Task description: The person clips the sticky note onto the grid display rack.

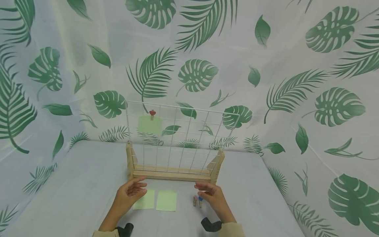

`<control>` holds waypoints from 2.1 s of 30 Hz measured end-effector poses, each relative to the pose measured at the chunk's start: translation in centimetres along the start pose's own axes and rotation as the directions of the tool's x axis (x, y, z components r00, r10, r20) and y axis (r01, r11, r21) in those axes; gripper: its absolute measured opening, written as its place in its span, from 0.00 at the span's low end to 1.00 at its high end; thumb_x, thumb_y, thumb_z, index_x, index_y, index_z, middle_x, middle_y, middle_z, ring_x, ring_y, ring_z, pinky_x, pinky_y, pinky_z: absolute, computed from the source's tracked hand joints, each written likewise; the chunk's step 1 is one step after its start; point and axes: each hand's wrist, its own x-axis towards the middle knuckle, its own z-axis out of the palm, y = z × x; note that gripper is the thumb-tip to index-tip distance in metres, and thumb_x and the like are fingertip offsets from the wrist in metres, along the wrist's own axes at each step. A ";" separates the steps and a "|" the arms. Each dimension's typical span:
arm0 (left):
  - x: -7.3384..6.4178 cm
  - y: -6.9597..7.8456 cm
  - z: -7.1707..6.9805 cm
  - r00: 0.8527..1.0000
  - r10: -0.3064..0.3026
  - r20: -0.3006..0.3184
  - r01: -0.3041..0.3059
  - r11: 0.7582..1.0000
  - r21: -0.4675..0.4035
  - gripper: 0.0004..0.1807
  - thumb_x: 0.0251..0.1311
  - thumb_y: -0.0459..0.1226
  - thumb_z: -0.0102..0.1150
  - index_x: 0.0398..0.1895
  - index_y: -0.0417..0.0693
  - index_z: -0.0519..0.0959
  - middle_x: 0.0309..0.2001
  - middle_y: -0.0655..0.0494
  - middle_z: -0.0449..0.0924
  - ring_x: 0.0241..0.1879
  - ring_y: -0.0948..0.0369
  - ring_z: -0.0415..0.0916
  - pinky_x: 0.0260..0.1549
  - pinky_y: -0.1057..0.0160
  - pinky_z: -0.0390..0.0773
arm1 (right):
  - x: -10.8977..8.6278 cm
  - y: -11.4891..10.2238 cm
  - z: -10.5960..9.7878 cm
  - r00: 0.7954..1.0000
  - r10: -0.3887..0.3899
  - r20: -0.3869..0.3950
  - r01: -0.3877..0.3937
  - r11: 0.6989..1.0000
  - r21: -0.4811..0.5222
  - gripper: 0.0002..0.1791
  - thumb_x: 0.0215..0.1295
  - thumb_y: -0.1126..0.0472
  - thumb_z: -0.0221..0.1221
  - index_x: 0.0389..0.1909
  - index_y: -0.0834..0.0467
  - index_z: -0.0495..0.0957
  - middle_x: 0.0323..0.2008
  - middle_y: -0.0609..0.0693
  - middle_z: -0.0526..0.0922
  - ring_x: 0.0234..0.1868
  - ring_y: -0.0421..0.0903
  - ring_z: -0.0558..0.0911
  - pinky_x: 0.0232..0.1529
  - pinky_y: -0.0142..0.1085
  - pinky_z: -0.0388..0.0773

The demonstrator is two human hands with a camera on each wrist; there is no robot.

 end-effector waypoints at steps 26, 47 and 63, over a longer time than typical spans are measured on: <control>0.1 -1.4 -0.9 0.951 -0.290 -0.109 0.307 0.928 0.212 0.21 0.69 0.35 0.73 0.63 0.39 0.84 0.55 0.40 0.85 0.47 0.52 0.87 0.43 0.67 0.82 | 1.0 4.5 -0.3 0.997 -0.070 -0.027 0.063 0.976 -0.207 0.14 0.65 0.73 0.68 0.51 0.68 0.87 0.49 0.60 0.90 0.54 0.55 0.86 0.52 0.34 0.80; 1.5 -1.6 -1.3 0.910 -0.405 -0.089 0.396 0.787 0.473 0.19 0.62 0.34 0.71 0.54 0.32 0.83 0.38 0.48 0.77 0.40 0.51 0.75 0.38 0.55 0.76 | 1.4 4.3 0.7 0.995 -0.096 -0.026 0.075 0.899 -0.432 0.07 0.64 0.64 0.76 0.40 0.62 0.90 0.45 0.52 0.88 0.51 0.57 0.85 0.58 0.49 0.81; 1.7 -1.3 -1.3 0.927 -0.371 -0.058 0.350 0.797 0.492 0.04 0.65 0.32 0.67 0.36 0.39 0.83 0.28 0.55 0.73 0.27 0.59 0.74 0.29 0.61 0.71 | 1.6 4.6 -0.1 0.999 -0.043 0.022 0.048 0.950 -0.308 0.07 0.64 0.64 0.75 0.37 0.64 0.89 0.48 0.57 0.90 0.54 0.58 0.86 0.64 0.59 0.79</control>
